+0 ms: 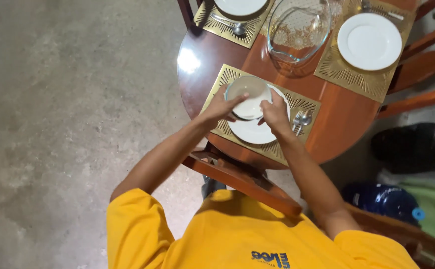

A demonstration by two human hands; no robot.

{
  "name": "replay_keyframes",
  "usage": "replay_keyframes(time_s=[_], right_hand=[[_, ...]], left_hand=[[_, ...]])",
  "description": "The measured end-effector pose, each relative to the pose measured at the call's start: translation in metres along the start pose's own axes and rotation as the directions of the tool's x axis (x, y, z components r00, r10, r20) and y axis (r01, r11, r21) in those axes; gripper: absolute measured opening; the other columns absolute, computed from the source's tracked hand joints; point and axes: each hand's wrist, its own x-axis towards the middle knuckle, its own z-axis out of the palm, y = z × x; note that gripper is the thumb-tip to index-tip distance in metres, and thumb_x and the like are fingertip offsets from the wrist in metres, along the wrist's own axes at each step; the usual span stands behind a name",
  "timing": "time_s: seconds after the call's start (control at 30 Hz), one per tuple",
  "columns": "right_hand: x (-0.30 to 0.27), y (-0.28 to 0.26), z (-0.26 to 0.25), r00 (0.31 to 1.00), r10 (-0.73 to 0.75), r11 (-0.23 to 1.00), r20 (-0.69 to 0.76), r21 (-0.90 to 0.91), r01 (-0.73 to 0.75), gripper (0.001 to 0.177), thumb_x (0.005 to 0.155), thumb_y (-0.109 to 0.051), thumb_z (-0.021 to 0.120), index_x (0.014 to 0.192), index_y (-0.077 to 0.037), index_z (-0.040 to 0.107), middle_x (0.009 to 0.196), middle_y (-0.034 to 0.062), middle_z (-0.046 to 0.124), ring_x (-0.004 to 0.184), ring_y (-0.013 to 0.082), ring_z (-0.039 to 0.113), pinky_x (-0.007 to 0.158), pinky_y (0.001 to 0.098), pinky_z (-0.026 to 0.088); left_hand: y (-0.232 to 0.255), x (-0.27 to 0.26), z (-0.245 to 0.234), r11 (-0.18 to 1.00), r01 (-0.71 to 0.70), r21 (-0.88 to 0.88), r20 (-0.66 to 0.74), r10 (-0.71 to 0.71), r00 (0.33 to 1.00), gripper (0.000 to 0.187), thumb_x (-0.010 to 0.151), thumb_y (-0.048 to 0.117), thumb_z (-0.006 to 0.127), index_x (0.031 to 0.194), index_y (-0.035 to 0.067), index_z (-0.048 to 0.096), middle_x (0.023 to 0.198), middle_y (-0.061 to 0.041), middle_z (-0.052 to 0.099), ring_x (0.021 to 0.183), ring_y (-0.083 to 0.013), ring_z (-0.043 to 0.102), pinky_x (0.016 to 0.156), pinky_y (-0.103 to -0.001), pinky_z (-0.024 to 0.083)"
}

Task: The person is setting the dining table with plates, cutlery, and bowls.

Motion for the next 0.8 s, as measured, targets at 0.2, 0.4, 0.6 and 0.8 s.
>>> replay_keyframes(time_s=[0.2,0.4,0.6,0.8], right_hand=[[0.047,0.010,0.057,0.996,0.080,0.996,-0.048,-0.025,-0.081,0.052,0.084,-0.004,0.049,0.135,-0.001,0.059,0.095,0.0153,0.070,0.062,0.0219,0.072,0.046,0.0354,0.059],[0.098,0.040,0.083,0.950,0.245,0.953,-0.194,-0.133,-0.273,0.049,0.088,-0.005,0.048,0.135,-0.005,0.063,0.087,0.0178,0.072,0.060,0.0256,0.067,0.046,0.0373,0.057],[0.139,0.076,0.098,0.904,0.334,0.941,-0.268,0.046,-0.334,0.046,0.086,-0.002,0.049,0.130,-0.002,0.065,0.097,0.0148,0.074,0.062,0.0249,0.073,0.049,0.0369,0.062],[0.170,0.087,0.108,0.875,0.338,0.941,-0.347,0.140,-0.308,0.047,0.084,-0.001,0.048,0.129,-0.001,0.063,0.104,0.0192,0.072,0.066,0.0284,0.074,0.053,0.0391,0.066]], left_hand=[[-0.033,0.069,-0.067,0.998,-0.015,0.066,0.109,0.008,0.994,0.095,0.082,0.054,0.077,0.149,0.005,0.031,0.120,-0.018,0.066,0.093,-0.0234,0.077,0.057,-0.035,0.068],[-0.068,0.120,-0.079,1.000,0.005,-0.002,0.096,-0.005,0.995,0.075,0.082,0.057,0.074,0.136,0.007,0.057,0.103,-0.015,0.074,0.075,-0.0216,0.075,0.051,-0.030,0.061],[-0.139,0.201,-0.075,0.983,-0.003,-0.184,0.038,0.011,0.999,0.071,0.087,0.060,0.068,0.132,0.005,0.062,0.102,-0.013,0.073,0.077,-0.0168,0.072,0.051,-0.032,0.059],[-0.145,0.232,-0.083,0.956,-0.044,-0.289,0.009,0.048,0.999,0.075,0.101,0.067,0.044,0.133,0.003,0.064,0.110,-0.011,0.074,0.093,-0.0156,0.072,0.072,-0.031,0.061]])
